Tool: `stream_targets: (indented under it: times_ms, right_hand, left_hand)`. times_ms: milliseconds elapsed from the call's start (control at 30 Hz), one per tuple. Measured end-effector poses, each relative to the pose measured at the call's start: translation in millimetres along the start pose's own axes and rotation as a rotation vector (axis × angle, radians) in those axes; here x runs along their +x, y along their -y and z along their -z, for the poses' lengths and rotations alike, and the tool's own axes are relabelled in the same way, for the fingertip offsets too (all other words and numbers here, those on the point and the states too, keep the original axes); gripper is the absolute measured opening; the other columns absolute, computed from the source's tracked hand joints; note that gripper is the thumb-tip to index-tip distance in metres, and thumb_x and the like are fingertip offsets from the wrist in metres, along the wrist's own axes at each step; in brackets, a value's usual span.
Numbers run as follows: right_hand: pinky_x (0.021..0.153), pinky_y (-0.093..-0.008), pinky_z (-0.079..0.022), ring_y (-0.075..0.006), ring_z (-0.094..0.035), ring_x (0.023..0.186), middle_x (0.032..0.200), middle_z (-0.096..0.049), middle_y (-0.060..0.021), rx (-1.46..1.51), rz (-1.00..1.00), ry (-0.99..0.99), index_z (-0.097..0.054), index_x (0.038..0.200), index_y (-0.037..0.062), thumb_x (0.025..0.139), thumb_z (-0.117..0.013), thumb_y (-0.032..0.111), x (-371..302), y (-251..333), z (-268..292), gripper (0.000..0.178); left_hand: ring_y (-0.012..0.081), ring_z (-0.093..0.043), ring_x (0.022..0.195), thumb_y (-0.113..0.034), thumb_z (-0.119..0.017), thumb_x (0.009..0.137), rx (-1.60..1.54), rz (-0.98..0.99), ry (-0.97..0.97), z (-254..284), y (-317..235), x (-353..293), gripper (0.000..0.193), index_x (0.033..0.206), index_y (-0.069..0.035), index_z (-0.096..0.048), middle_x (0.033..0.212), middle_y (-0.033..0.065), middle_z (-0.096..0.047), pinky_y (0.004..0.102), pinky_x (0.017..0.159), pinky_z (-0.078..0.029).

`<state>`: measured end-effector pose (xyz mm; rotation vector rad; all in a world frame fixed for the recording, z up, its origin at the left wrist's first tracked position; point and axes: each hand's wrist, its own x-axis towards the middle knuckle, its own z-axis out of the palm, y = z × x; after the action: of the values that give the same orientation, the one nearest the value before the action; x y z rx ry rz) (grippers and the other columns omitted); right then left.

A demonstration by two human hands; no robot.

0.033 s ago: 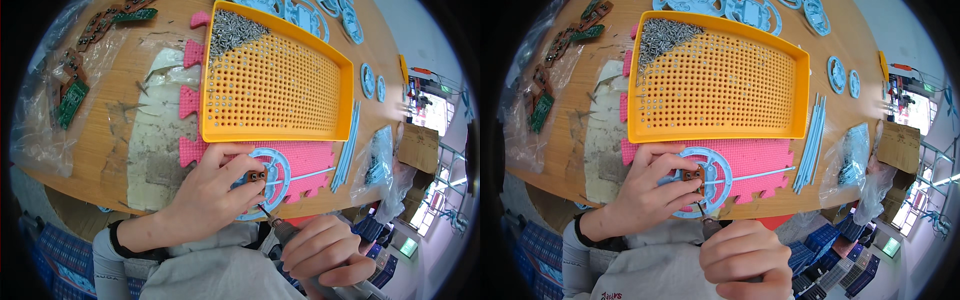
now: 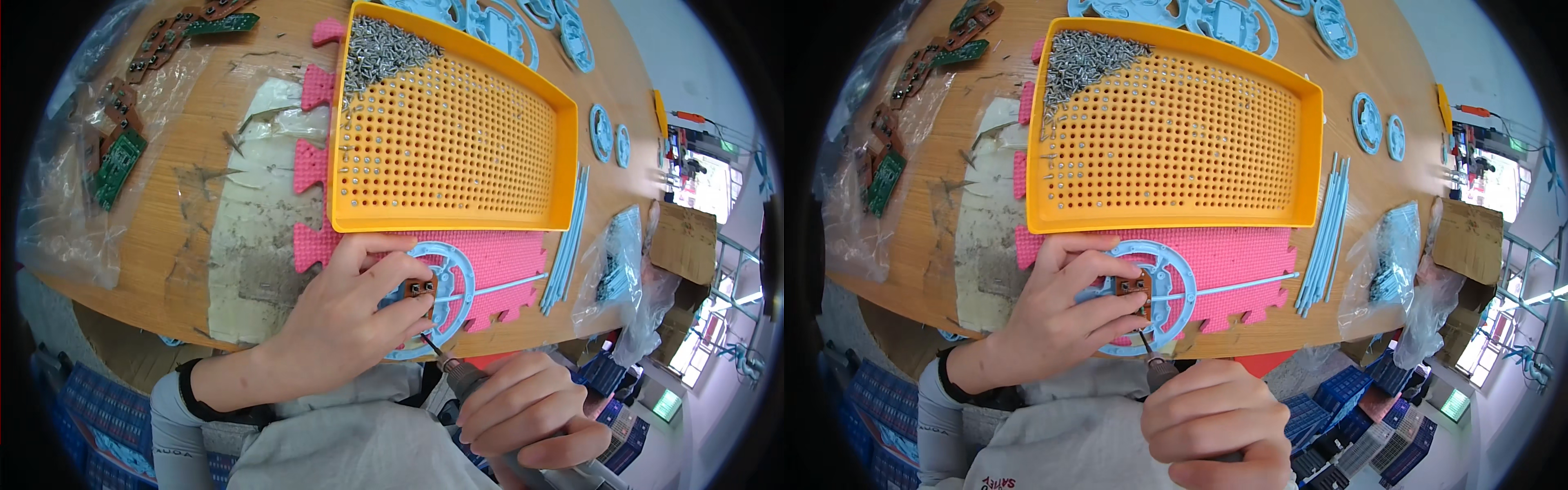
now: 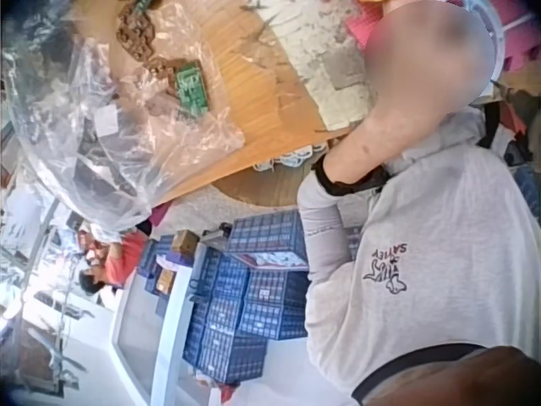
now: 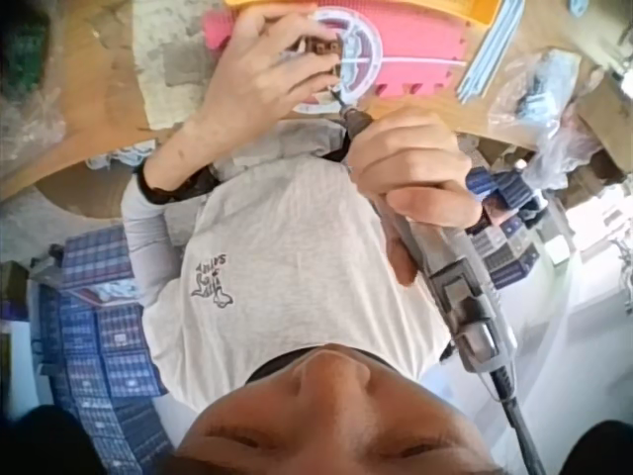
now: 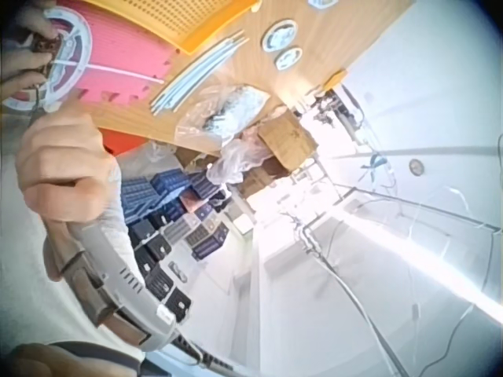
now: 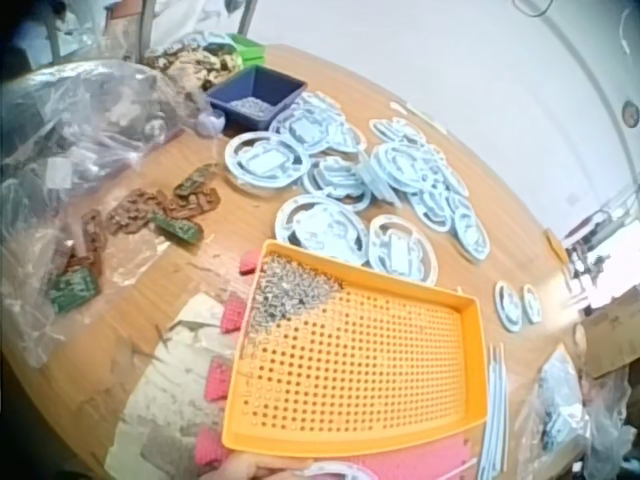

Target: The person assembles small electronic devices by securing circuit boards into light blue plastic casings. Using a screwdriver, they fasten screws into the casing while holding the components steady on a pink mat. The person repeatedly picks up new casings and circuit boards from the table to continue the assembly process.

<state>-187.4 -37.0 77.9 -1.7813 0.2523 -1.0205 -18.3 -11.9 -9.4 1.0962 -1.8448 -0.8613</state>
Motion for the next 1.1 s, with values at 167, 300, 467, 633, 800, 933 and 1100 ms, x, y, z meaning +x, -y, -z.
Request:
stream_targets:
  times_ms: [167, 300, 467, 633, 800, 933, 1100]
  right_hand:
    - [0.049, -0.034, -0.057, -0.0237, -0.064, 0.053, 0.068, -0.064, -0.0157, 0.071, 0.029, 0.049, -0.039, 0.096, 0.0012, 0.091, -0.061, 0.012, -12, -6, 4, 0.026]
    - [0.048, -0.0342, -0.055, -0.0258, -0.064, 0.053, 0.068, -0.063, -0.0166, 0.138, -0.029, 0.087, -0.04, 0.094, 0.0008, 0.091, -0.056, 0.008, -7, -6, 6, 0.018]
    - [0.047, -0.0352, -0.053, -0.0284, -0.062, 0.051, 0.066, -0.061, -0.0195, 0.331, -0.03, 0.23, -0.044, 0.093, -0.0009, 0.089, -0.053, 0.003, 10, -19, 22, 0.01]
    - [0.046, -0.0326, -0.052, -0.0251, -0.06, 0.047, 0.059, -0.06, -0.0162, 0.514, 0.037, 0.269, -0.047, 0.09, 0.0, 0.09, -0.055, 0.007, 35, -23, 34, 0.01]
    - [0.053, -0.0291, -0.043, -0.015, -0.054, 0.046, 0.059, -0.056, -0.0034, 0.098, 0.073, -0.145, -0.051, 0.097, 0.0075, 0.089, -0.052, 0.043, 59, -13, 54, 0.037]
    - [0.048, -0.0259, -0.036, -0.012, -0.046, 0.043, 0.055, -0.05, -0.0016, -0.017, 0.087, -0.42, -0.056, 0.103, 0.0079, 0.087, -0.046, 0.065, 88, -52, 80, 0.06]
    - [0.039, -0.0258, -0.035, -0.0159, -0.043, 0.041, 0.05, -0.045, -0.0069, -0.045, 0.06, -0.553, -0.06, 0.101, 0.0046, 0.087, -0.041, 0.069, 110, -97, 96, 0.069]
  left_hand:
    - [0.0292, -0.05, 0.104, -0.012, -0.08, 0.065, -0.012, -0.006, 0.004, -1, -1, 0, 0.031, 0.094, -0.005, -0.069, 0.106, 0.0032, -0.061, 0.0369, 0.085, -0.045]
    - [0.029, -0.051, 0.103, -0.012, -0.08, 0.066, -0.013, 0.007, 0.009, 0, -1, -1, 0.031, 0.094, -0.005, -0.069, 0.106, 0.0034, -0.061, 0.0367, 0.085, -0.045]
    - [0.0288, -0.05, 0.104, -0.013, -0.08, 0.067, -0.013, 0.015, 0.011, 0, -1, 0, 0.029, 0.094, -0.007, -0.069, 0.107, 0.0029, -0.061, 0.036, 0.086, -0.044]
    - [0.0291, -0.049, 0.105, -0.015, -0.076, 0.071, -0.018, -0.023, 0.008, 1, 2, 1, 0.024, 0.091, -0.005, -0.066, 0.108, 0.0037, -0.056, 0.0366, 0.086, -0.047]
    - [0.0275, -0.05, 0.105, -0.016, -0.077, 0.071, -0.028, -0.01, 0.004, 0, 2, 0, 0.024, 0.091, -0.006, -0.068, 0.108, 0.0022, -0.057, 0.0363, 0.087, -0.047]
    - [0.0263, -0.051, 0.103, -0.017, -0.078, 0.07, -0.018, -0.006, 0.03, 2, 0, 3, 0.027, 0.093, -0.006, -0.069, 0.106, 0.0014, -0.057, 0.0339, 0.085, -0.046]
    - [0.0251, -0.052, 0.102, -0.018, -0.078, 0.07, -0.004, -0.006, 0.038, 4, -1, 3, 0.027, 0.092, -0.007, -0.069, 0.105, 0.0006, -0.058, 0.0331, 0.085, -0.046]
